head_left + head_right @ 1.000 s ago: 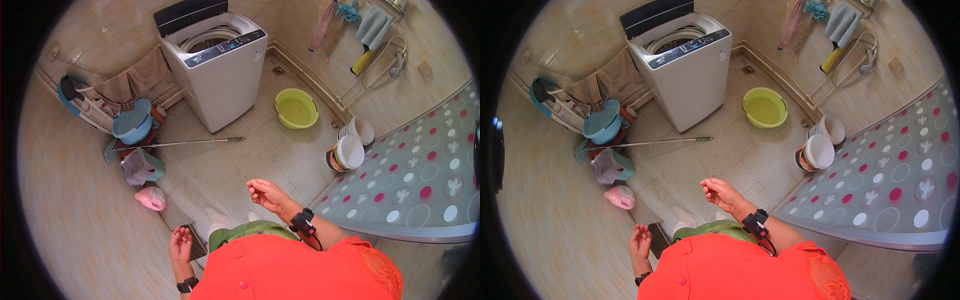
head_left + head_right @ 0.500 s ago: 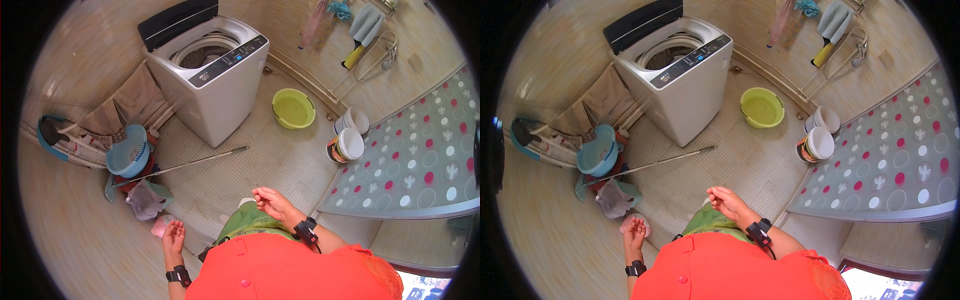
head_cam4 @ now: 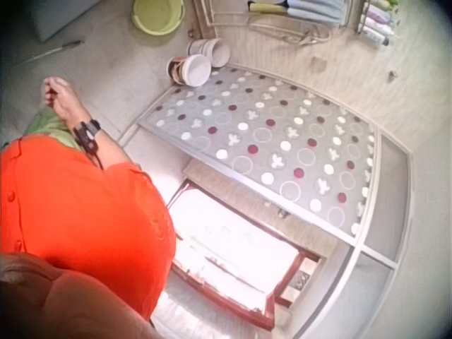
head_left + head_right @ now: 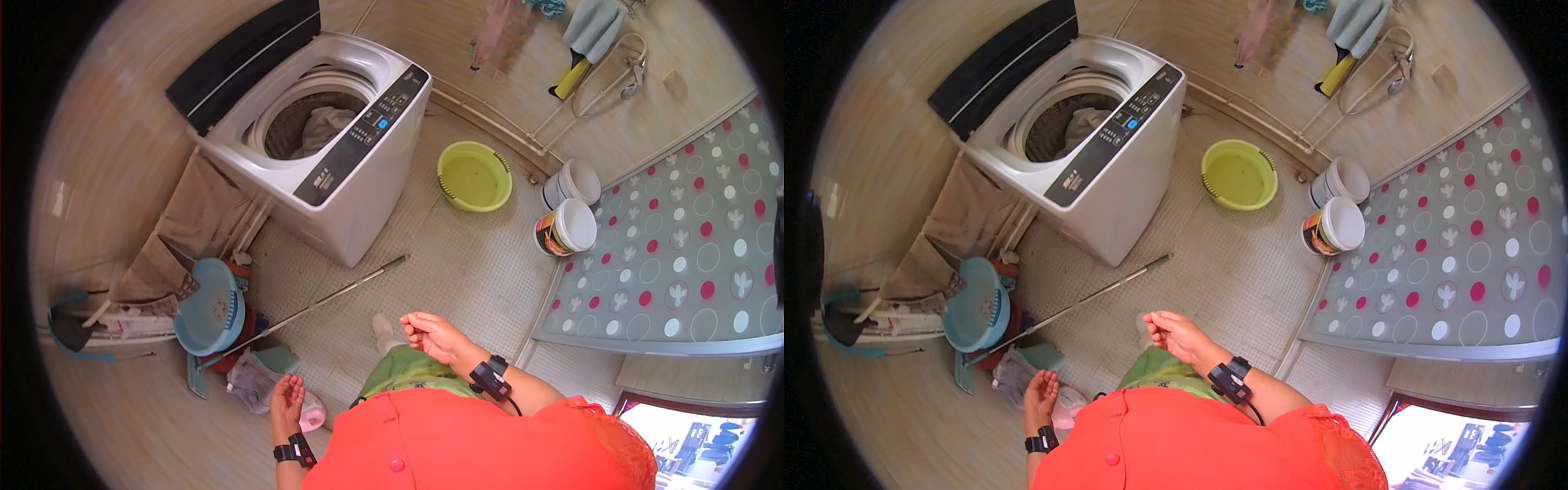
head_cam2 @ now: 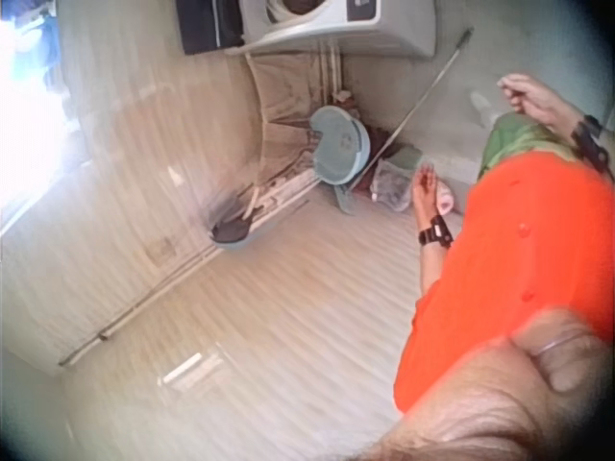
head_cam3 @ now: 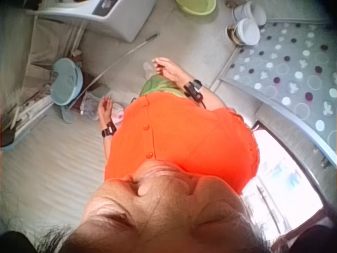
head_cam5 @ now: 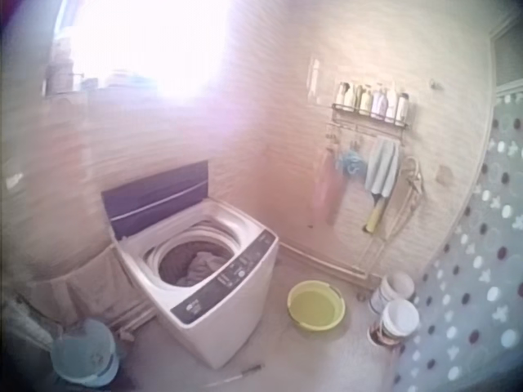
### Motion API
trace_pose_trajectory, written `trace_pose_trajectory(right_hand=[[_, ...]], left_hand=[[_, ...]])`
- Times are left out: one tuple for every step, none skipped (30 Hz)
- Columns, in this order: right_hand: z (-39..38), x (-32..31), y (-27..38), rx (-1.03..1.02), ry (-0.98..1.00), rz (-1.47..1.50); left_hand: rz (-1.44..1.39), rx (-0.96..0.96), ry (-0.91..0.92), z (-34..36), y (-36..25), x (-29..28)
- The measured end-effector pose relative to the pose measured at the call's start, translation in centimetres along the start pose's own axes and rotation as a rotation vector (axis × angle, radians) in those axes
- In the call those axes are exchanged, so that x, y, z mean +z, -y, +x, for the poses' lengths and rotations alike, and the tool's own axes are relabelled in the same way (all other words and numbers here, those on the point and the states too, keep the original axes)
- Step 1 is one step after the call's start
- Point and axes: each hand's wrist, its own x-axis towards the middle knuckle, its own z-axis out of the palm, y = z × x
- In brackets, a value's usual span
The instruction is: Clearing items from a coffee table, mopping the bathroom floor, and sorting items in a box in the kitchen.
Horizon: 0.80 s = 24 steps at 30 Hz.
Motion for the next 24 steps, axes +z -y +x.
trace_pose_trajectory(right_hand=[[0.9,0.4,0.7,0.001,-0.02,-0.003],[1.6,0.8,1.1,0.005,-0.039,-0.005],[2.5,1.1,1.6,0.006,-0.043,0.0],[3.4,1.1,2.2,-0.002,-0.045,-0.016],[4.0,1.3,2.6,-0.005,-0.045,-0.034],[4.4,1.5,3.0,-0.002,-0.046,-0.033],[4.7,1.7,3.3,-0.018,-0.051,-0.009],[5.1,2.1,3.7,-0.034,-0.048,0.013],[5.7,2.1,3.8,-0.054,-0.057,0.018],[6.0,2.1,3.7,-0.05,-0.046,0.015],[6.4,2.3,3.6,-0.064,-0.077,0.031],[6.6,2.7,3.4,-0.078,-0.112,0.047],[6.7,3.1,3.1,-0.07,-0.102,0.042],[6.9,3.6,2.8,-0.08,-0.136,0.047],[7.1,4.1,2.2,-0.09,-0.171,0.052],[7.4,4.6,1.6,-0.083,-0.166,0.046],[7.8,5.0,0.9,-0.087,-0.201,0.076],[8.2,5.5,0.3,-0.079,-0.231,0.097],[8.5,6.4,-0.4,-0.073,-0.258,0.11],[8.5,6.4,-1.0,-0.055,-0.272,0.1],[8.5,6.5,-1.6,-0.076,-0.304,0.106],[8.7,7.0,-2.2,-0.092,-0.327,0.112],[9.3,7.7,-2.6,-0.091,-0.327,0.112],[9.9,8.6,-2.9,-0.067,-0.328,0.104]], left_hand=[[0.008,-0.012,0.01,0.9,-0.8,0.3],[0.014,-0.016,0.008,1.7,-1.5,0.8],[0.03,-0.009,0.013,2.5,-2.2,1.3],[0.046,-0.002,0.019,3.2,-2.9,1.7],[0.046,-0.005,0.015,3.6,-3.5,2.2],[0.075,0.013,0.024,4.1,-4.0,2.9],[0.103,0.031,0.033,4.5,-4.4,3.5],[0.1,0.038,0.029,4.9,-5.0,3.9],[0.164,0.016,0.063,5.6,-5.4,4.2],[0.229,-0.006,0.098,6.4,-5.9,4.4],[0.263,-0.027,0.11,7.2,-6.3,4.4],[0.255,-0.018,0.101,8.1,-6.6,4.0],[0.379,-0.012,0.094,9.2,-7.0,3.6],[0.504,-0.01,0.088,10.3,-7.4,3.3],[0.591,0.014,0.096,11.3,-7.8,2.8],[0.583,0.016,0.089,12.8,-8.4,1.8],[0.661,0.018,0.096,14.3,-8.9,0.8],[0.728,0.017,0.093,16.0,-8.9,-0.6],[0.824,0.0,0.12,18.0,-9.6,-3.1],[0.843,0.028,0.123,18.8,-9.5,-3.1],[0.863,0.057,0.12,19.5,-10.0,-2.6],[0.83,0.051,0.108,20.4,-10.5,-3.0],[0.792,0.05,0.086,21.5,-10.9,-3.9],[0.78,0.038,0.066,22.4,-11.3,-4.4]])
